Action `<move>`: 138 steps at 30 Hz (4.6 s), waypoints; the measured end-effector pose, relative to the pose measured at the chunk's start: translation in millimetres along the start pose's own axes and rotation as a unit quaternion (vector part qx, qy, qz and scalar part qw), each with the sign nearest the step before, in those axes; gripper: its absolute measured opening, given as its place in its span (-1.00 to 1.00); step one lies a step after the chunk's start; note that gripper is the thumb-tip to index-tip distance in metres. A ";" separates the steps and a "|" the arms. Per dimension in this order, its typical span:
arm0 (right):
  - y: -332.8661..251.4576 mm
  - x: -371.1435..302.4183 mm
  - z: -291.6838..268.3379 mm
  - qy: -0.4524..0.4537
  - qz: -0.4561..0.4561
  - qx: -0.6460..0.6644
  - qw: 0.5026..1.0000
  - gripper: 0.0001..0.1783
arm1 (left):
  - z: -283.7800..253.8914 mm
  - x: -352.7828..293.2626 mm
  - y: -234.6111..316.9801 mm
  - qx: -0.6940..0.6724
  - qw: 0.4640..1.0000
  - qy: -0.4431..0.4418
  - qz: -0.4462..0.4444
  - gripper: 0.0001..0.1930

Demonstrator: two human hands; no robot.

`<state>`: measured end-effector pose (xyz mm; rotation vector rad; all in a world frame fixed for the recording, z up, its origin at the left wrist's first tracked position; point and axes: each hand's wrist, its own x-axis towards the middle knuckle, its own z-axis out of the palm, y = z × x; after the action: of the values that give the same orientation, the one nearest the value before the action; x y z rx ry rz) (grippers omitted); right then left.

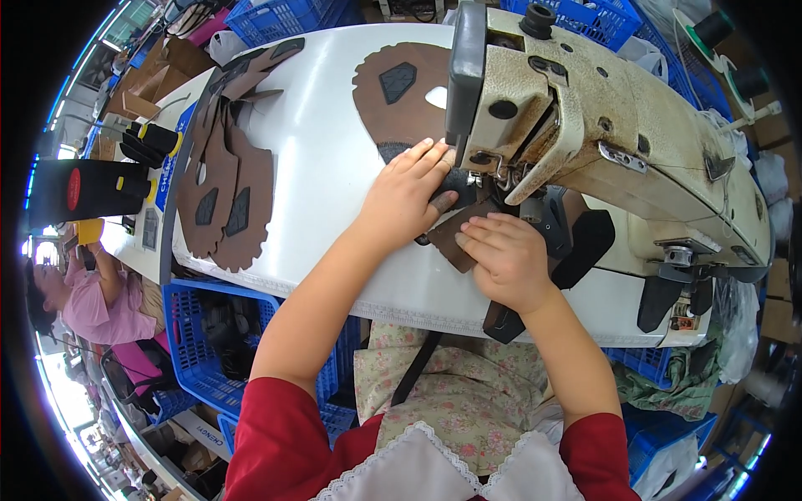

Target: The recorder uses an industrial sewing machine to stitch together components of a shoe upper.

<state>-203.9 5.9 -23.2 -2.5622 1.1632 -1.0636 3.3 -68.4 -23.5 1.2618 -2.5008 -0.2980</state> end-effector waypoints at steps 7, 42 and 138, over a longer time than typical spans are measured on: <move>0.4 -0.8 1.3 -0.001 -0.014 -0.008 1.000 -0.72 | 3.5 -1.0 -2.7 0.017 0.999 0.027 0.016 -0.41; 1.2 18.5 26.5 0.034 0.003 -0.084 0.996 -0.69 | -7.4 38.6 -25.5 0.032 0.998 -0.053 0.032 -0.63; 23.7 -14.0 0.4 0.045 0.085 -0.031 0.995 -0.73 | -18.8 -17.2 -7.9 0.182 0.961 -0.004 0.208 -0.50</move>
<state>-224.5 -0.7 -40.3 -2.4297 1.4282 -1.1287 25.8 -59.8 -12.0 0.8049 -2.8312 0.2703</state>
